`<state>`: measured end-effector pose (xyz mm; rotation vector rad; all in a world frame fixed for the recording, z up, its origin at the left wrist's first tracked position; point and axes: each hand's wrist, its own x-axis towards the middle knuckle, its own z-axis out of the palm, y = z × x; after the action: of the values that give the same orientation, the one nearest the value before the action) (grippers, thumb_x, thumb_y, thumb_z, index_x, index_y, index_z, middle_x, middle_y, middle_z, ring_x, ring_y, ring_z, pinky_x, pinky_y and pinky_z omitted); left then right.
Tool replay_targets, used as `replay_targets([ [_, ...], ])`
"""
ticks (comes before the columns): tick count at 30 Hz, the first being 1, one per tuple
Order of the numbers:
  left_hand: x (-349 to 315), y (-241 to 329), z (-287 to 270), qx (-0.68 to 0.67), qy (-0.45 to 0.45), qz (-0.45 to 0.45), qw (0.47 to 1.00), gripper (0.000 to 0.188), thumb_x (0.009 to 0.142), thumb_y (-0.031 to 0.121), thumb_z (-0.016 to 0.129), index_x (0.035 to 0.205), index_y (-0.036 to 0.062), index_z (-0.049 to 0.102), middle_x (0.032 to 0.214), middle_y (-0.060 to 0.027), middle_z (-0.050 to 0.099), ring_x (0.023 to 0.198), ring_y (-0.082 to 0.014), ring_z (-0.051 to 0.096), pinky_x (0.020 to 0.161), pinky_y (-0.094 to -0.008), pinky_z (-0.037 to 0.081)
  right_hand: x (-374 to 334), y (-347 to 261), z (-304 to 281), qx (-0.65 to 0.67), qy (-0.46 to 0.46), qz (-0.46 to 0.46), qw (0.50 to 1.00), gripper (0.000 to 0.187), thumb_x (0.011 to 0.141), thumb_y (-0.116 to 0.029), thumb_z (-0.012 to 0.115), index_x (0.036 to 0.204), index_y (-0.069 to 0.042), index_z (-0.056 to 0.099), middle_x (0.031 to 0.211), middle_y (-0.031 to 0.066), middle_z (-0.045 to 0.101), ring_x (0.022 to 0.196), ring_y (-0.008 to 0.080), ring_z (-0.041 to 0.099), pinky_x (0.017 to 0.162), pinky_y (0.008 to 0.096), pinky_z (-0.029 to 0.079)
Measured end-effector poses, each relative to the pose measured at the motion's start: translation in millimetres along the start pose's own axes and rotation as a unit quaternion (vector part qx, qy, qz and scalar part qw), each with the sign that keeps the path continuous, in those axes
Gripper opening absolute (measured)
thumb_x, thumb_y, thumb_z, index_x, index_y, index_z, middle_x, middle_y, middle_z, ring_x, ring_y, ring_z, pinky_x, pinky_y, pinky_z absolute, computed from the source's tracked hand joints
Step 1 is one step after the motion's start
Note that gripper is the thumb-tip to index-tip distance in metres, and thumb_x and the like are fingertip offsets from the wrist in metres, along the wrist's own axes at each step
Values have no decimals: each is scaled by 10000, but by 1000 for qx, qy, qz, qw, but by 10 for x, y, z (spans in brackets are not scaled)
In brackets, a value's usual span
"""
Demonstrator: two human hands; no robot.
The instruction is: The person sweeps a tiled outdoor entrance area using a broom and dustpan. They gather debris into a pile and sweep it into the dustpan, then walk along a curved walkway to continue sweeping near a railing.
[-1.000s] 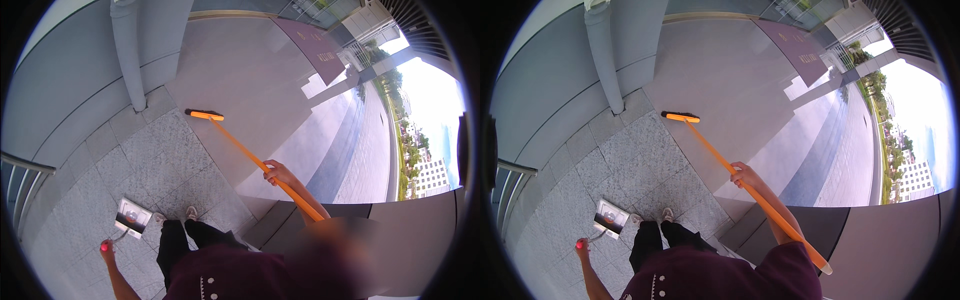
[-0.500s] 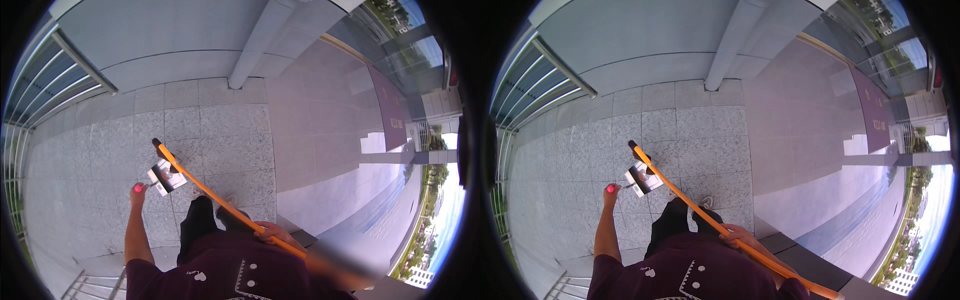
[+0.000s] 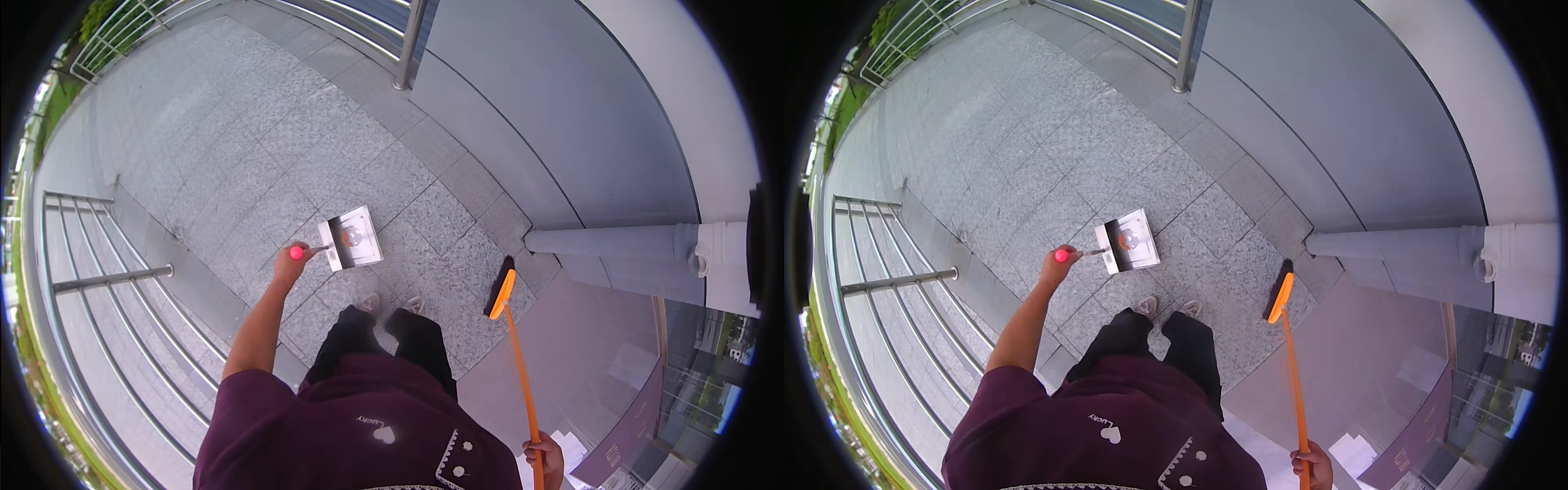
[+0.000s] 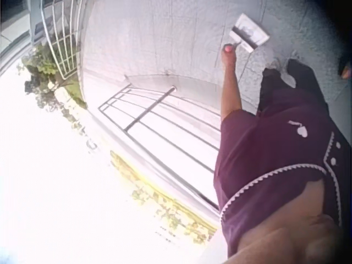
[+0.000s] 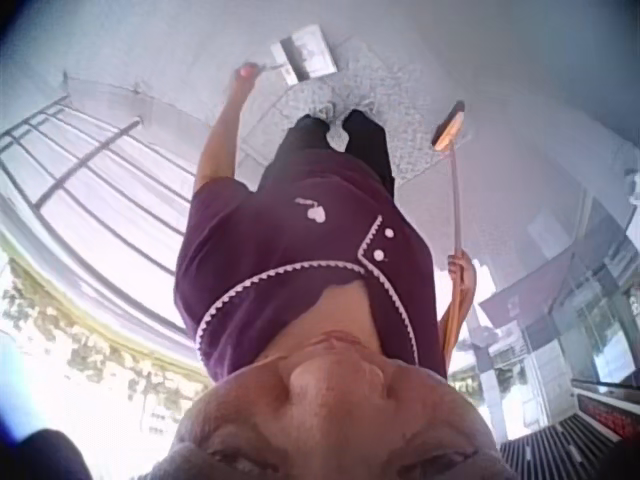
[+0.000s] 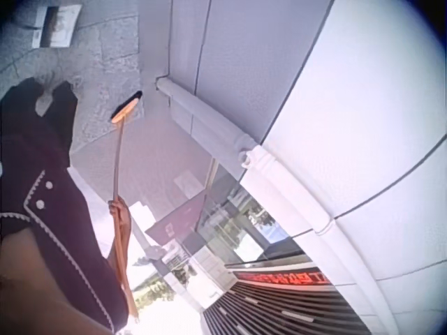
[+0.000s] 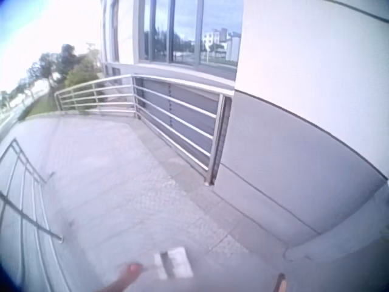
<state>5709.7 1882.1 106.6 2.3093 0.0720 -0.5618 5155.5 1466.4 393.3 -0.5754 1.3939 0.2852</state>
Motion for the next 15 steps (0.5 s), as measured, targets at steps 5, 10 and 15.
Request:
replay_targets([
  [5, -109, -272, -129, -101, 107, -84, 985, 362, 717, 349, 681, 838, 10, 640, 751, -141, 640, 715, -220, 612, 654, -335, 466, 399, -582, -529, 17, 111, 93, 989, 76, 874, -16, 427, 819, -31, 477, 664, 47, 489, 500, 56, 460, 379, 153, 354],
  [10, -395, -403, -208, -141, 247, -220, 933, 360, 714, 341, 682, 844, 7, 653, 743, -151, 642, 709, -211, 612, 659, -332, 467, 1146, -1494, -644, 78, 96, 145, 982, 194, 812, -1, 479, 1002, 37, 457, 693, 86, 512, 484, 86, 469, 385, 183, 376],
  [15, -824, -363, -279, -161, 346, -274, 883, 413, 738, 393, 643, 870, 1, 656, 758, -156, 649, 739, -228, 623, 693, -335, 462, 1579, -2599, 277, -16, 34, 139, 990, 257, 802, 16, 454, 1052, 66, 419, 748, 99, 500, 491, 78, 449, 392, 181, 371],
])
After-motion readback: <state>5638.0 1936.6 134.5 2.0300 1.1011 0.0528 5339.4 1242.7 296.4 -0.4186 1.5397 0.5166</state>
